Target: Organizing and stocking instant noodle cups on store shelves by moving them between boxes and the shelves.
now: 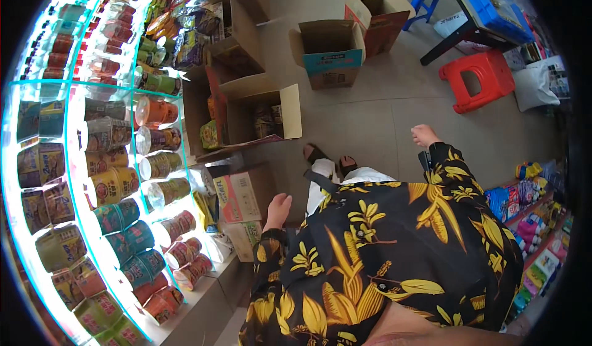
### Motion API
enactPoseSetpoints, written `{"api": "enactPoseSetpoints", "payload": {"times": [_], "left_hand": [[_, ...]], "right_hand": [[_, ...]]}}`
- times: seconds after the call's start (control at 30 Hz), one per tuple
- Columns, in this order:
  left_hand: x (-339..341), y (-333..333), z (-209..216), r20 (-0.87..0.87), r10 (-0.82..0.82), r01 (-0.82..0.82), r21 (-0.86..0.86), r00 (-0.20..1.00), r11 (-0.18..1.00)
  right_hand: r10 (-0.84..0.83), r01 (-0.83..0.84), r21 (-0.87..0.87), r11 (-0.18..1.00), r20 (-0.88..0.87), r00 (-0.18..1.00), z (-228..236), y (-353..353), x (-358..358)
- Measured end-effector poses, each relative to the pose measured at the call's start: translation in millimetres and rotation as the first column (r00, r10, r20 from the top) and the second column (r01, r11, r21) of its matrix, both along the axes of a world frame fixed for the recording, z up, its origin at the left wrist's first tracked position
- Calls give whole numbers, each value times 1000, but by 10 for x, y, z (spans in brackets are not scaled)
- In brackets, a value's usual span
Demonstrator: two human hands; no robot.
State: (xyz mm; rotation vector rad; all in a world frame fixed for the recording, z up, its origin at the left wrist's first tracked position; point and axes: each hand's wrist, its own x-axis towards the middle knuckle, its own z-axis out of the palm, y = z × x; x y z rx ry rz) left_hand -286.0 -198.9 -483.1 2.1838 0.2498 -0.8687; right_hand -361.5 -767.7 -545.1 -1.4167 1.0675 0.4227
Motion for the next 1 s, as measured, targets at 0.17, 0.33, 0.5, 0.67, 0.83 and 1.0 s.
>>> {"api": "enactPoseSetpoints", "payload": {"times": [0.17,0.33,0.5,0.67,0.83,1.0], "left_hand": [[279,-19,-141,-29,12,-11,46,1000,999],[550,-27,-186,-6,45,-44,58,999,997],[905,-42,2,15,125,-126,90,992,988],[851,-106,104,59,352,-357,105,934,928],[590,-644,242,5,607,-606,56,795,793],[-75,-1266,-51,-41,624,-617,117,780,779]], "right_hand": [[243,-243,13,970,-74,967,216,228,435],[242,-242,9,970,13,970,418,68,1090],[255,-256,1,967,70,964,392,-9,1751],[443,-441,-45,896,29,896,577,293,2402],[572,-568,84,819,-37,819,392,-36,3032],[603,-609,96,787,87,793,171,-310,3755]]}}
